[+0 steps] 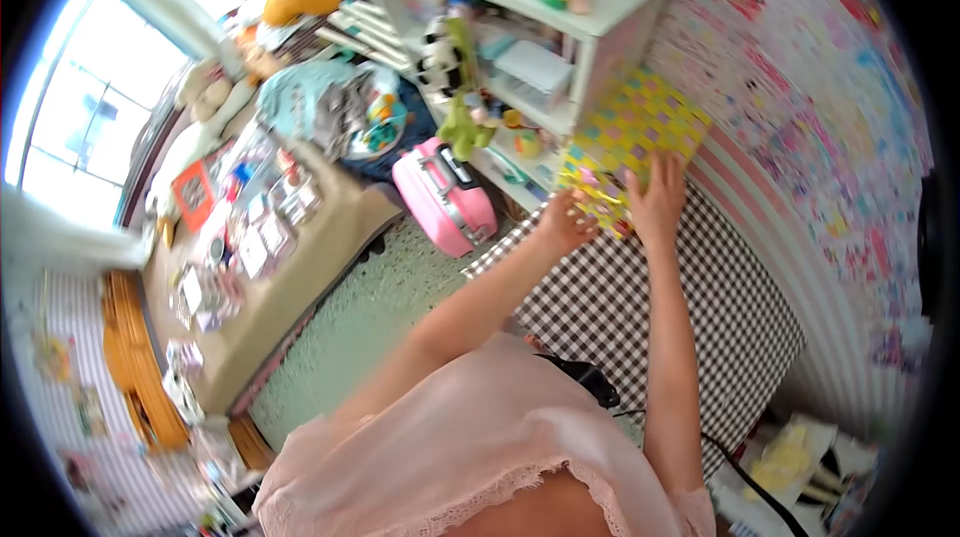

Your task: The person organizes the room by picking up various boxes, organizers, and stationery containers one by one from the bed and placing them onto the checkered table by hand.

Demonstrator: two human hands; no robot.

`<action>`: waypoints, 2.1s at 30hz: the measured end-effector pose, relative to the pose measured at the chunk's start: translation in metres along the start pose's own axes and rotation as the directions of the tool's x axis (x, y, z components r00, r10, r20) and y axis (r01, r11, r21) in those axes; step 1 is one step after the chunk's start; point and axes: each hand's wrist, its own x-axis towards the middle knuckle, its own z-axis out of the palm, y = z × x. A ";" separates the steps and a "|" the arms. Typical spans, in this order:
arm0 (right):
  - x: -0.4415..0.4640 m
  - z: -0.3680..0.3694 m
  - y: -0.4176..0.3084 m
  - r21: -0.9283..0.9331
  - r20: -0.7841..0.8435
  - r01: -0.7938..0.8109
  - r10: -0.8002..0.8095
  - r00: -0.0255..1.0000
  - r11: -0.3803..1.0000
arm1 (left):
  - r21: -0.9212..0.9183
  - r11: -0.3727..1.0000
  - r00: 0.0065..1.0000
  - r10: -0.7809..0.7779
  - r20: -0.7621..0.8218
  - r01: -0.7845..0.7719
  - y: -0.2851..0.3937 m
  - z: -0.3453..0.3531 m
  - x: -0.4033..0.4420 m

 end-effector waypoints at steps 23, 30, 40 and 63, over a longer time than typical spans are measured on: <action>-0.028 0.001 -0.150 0.061 0.002 0.363 -0.364 0.931 0.930 | -0.201 0.954 0.973 0.231 0.008 -0.224 0.054 -0.097 -0.139; -0.059 0.041 -0.323 0.521 0.166 0.411 -0.561 0.811 0.748 | -0.320 0.899 0.945 0.326 0.033 -0.299 0.127 -0.198 -0.220; -0.145 0.139 -0.597 0.863 0.204 0.321 -0.851 0.485 0.390 | -0.518 0.635 0.804 0.556 -0.210 -0.574 0.225 -0.415 -0.376; -0.275 0.415 -1.029 0.705 0.664 -0.340 -0.748 0.008 0.622 | -0.631 0.006 0.601 0.312 -0.736 -0.775 0.388 -0.776 -0.503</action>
